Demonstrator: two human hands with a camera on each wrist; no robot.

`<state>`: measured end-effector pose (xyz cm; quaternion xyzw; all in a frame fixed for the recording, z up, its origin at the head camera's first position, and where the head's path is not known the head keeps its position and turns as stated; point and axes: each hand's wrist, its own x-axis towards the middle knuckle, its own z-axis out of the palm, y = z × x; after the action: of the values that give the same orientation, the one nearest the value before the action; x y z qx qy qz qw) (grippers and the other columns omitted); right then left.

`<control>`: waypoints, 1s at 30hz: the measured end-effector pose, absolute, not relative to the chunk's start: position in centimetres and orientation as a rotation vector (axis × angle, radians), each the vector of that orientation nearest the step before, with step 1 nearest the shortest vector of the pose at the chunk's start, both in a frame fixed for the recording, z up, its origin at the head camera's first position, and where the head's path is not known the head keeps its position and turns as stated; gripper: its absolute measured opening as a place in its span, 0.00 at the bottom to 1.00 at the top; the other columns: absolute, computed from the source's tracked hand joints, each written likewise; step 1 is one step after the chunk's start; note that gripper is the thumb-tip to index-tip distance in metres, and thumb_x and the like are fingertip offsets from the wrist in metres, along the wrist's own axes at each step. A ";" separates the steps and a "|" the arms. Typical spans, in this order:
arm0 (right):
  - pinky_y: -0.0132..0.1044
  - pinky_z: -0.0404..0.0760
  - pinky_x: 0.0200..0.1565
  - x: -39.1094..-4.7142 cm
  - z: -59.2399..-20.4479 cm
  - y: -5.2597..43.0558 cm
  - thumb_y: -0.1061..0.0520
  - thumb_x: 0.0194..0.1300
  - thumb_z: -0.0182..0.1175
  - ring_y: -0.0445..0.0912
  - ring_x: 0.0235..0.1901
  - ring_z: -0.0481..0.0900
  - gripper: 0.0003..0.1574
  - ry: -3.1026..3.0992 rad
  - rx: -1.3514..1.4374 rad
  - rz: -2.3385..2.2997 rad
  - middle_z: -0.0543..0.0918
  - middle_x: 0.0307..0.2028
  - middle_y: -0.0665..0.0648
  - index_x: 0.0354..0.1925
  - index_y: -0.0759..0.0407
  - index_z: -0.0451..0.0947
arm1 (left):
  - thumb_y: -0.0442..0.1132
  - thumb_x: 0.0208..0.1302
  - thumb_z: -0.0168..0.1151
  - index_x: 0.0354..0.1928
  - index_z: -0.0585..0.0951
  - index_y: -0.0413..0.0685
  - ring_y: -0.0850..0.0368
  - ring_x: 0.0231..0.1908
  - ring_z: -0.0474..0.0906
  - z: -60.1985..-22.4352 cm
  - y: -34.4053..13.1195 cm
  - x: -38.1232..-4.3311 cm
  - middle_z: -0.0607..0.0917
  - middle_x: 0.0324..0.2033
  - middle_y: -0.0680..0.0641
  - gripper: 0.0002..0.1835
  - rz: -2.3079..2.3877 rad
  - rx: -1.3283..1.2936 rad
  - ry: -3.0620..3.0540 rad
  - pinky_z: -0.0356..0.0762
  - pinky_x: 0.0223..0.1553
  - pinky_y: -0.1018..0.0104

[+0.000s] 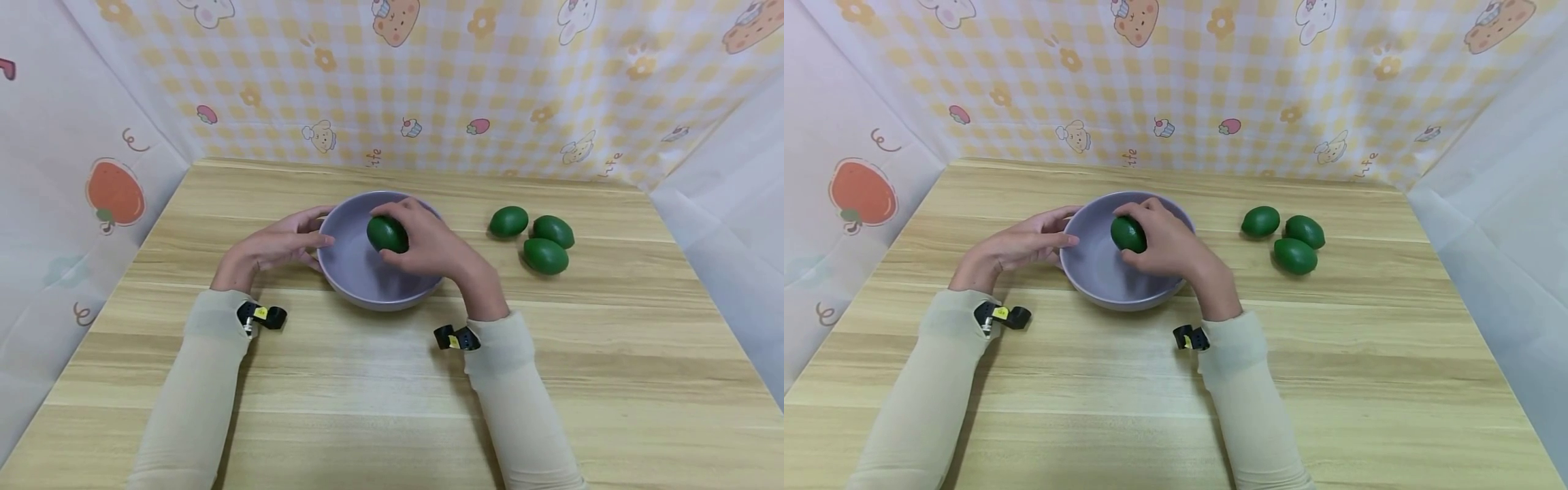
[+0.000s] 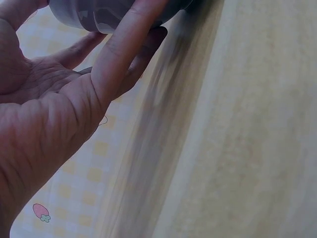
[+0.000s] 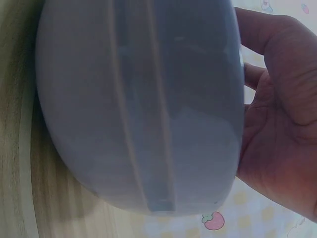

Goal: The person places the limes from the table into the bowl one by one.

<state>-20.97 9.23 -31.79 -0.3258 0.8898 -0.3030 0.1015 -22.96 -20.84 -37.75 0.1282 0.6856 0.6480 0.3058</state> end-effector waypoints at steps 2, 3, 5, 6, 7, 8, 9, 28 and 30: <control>0.51 0.84 0.63 -20.9 -31.8 9.1 0.56 0.68 0.70 0.54 0.60 0.75 0.40 2.618 -0.961 -0.886 0.73 0.67 0.63 0.75 0.55 0.70 | 0.33 0.76 0.56 0.85 0.53 0.51 0.47 0.60 0.82 -37.7 -20.8 -23.0 0.64 0.77 0.35 0.40 1.716 0.340 1.814 0.93 0.49 0.47; 0.51 0.84 0.63 -20.9 -31.9 9.1 0.56 0.68 0.70 0.53 0.60 0.75 0.40 2.615 -0.962 -0.881 0.72 0.67 0.63 0.75 0.55 0.70 | 0.33 0.76 0.56 0.85 0.53 0.51 0.47 0.59 0.82 -37.7 -20.9 -23.0 0.64 0.77 0.35 0.40 1.716 0.341 1.814 0.93 0.49 0.47; 0.49 0.84 0.61 -20.8 -31.8 9.0 0.56 0.69 0.69 0.53 0.61 0.74 0.40 2.610 -0.965 -0.882 0.72 0.67 0.63 0.75 0.55 0.70 | 0.33 0.76 0.56 0.85 0.53 0.51 0.47 0.59 0.83 -37.8 -20.9 -23.0 0.64 0.77 0.34 0.40 1.714 0.345 1.816 0.93 0.49 0.48; 0.49 0.84 0.60 -20.8 -31.8 9.0 0.56 0.69 0.69 0.54 0.62 0.74 0.39 2.612 -0.966 -0.886 0.73 0.67 0.63 0.75 0.54 0.70 | 0.32 0.76 0.56 0.85 0.53 0.50 0.47 0.58 0.83 -37.8 -20.9 -23.0 0.64 0.77 0.34 0.40 1.713 0.347 1.817 0.93 0.49 0.48; 0.48 0.83 0.59 -20.8 -31.7 9.0 0.55 0.70 0.68 0.54 0.62 0.74 0.39 2.618 -0.968 -0.892 0.73 0.67 0.63 0.75 0.54 0.70 | 0.32 0.76 0.56 0.85 0.53 0.50 0.47 0.58 0.83 -37.8 -20.9 -23.0 0.64 0.77 0.34 0.40 1.712 0.349 1.818 0.93 0.49 0.48; 0.48 0.83 0.58 -20.7 -31.7 9.1 0.55 0.70 0.68 0.54 0.63 0.74 0.38 2.624 -0.970 -0.899 0.74 0.66 0.63 0.75 0.54 0.70 | 0.32 0.76 0.55 0.85 0.53 0.50 0.47 0.58 0.83 -37.8 -20.9 -23.0 0.63 0.77 0.34 0.40 1.712 0.350 1.817 0.93 0.49 0.48; 0.48 0.83 0.58 -20.7 -31.6 9.2 0.55 0.71 0.67 0.55 0.63 0.74 0.37 2.630 -0.969 -0.907 0.74 0.66 0.63 0.74 0.54 0.71 | 0.32 0.76 0.55 0.85 0.53 0.50 0.47 0.58 0.83 -37.8 -20.9 -23.0 0.63 0.77 0.34 0.40 1.711 0.351 1.818 0.93 0.49 0.48; 0.53 0.80 0.69 -20.6 -31.3 11.6 0.51 0.72 0.67 0.57 0.67 0.75 0.35 2.714 -0.857 -0.884 0.72 0.68 0.64 0.72 0.54 0.73 | 0.32 0.75 0.56 0.85 0.52 0.51 0.45 0.60 0.82 -37.7 -21.0 -22.9 0.62 0.79 0.36 0.41 1.709 0.347 1.822 0.92 0.50 0.47; 0.53 0.80 0.69 -20.6 -31.2 11.9 0.51 0.71 0.67 0.56 0.67 0.76 0.34 2.725 -0.844 -0.887 0.73 0.67 0.64 0.72 0.55 0.73 | 0.32 0.75 0.56 0.85 0.52 0.51 0.45 0.60 0.83 -37.8 -21.0 -22.9 0.63 0.79 0.35 0.41 1.711 0.345 1.822 0.92 0.50 0.47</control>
<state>-20.65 11.88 -31.22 -0.2815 0.9095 -0.2959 0.0769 -22.87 -21.01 -37.78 0.1303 0.6878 0.6459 0.3044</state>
